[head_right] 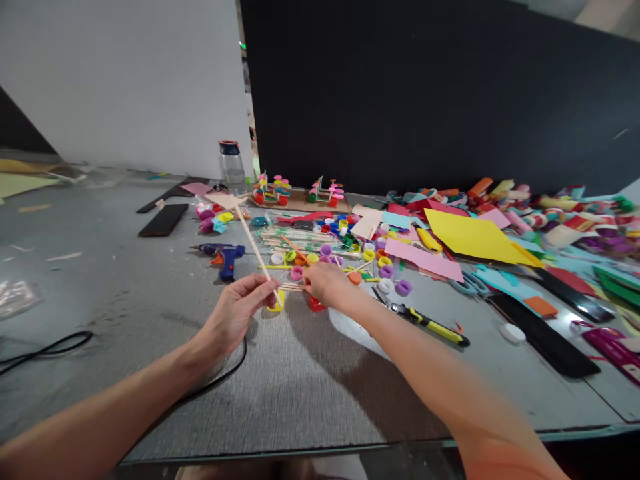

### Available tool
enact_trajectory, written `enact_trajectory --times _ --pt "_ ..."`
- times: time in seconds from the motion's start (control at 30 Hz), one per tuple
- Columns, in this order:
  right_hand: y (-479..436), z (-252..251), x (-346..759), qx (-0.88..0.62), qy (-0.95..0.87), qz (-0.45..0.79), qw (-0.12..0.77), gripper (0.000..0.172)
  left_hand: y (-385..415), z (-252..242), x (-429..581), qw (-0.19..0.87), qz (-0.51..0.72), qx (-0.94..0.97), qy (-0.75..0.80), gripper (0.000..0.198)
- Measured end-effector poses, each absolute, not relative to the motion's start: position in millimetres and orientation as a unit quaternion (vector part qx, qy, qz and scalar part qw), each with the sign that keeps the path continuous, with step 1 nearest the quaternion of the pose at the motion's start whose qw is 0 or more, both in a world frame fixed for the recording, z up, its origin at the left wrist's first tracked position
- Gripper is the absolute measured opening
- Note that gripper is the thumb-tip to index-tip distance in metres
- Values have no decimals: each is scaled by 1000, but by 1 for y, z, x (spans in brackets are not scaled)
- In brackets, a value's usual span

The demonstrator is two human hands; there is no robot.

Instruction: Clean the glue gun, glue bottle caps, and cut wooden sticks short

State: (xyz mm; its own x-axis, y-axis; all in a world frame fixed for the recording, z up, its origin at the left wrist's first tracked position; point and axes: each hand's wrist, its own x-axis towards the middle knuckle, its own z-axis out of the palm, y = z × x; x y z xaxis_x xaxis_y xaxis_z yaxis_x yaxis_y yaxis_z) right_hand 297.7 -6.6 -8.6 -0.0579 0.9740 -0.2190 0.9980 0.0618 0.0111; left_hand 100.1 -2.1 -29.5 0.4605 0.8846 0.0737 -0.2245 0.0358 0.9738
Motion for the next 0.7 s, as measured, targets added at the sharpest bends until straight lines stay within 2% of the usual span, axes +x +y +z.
enact_trajectory --times 0.47,0.7 --pt "0 -19 295 691 710 -119 68 31 0 -33 100 648 422 555 306 23" --pt "-10 -8 297 702 695 -153 -25 28 1 -34 101 662 433 537 294 21"
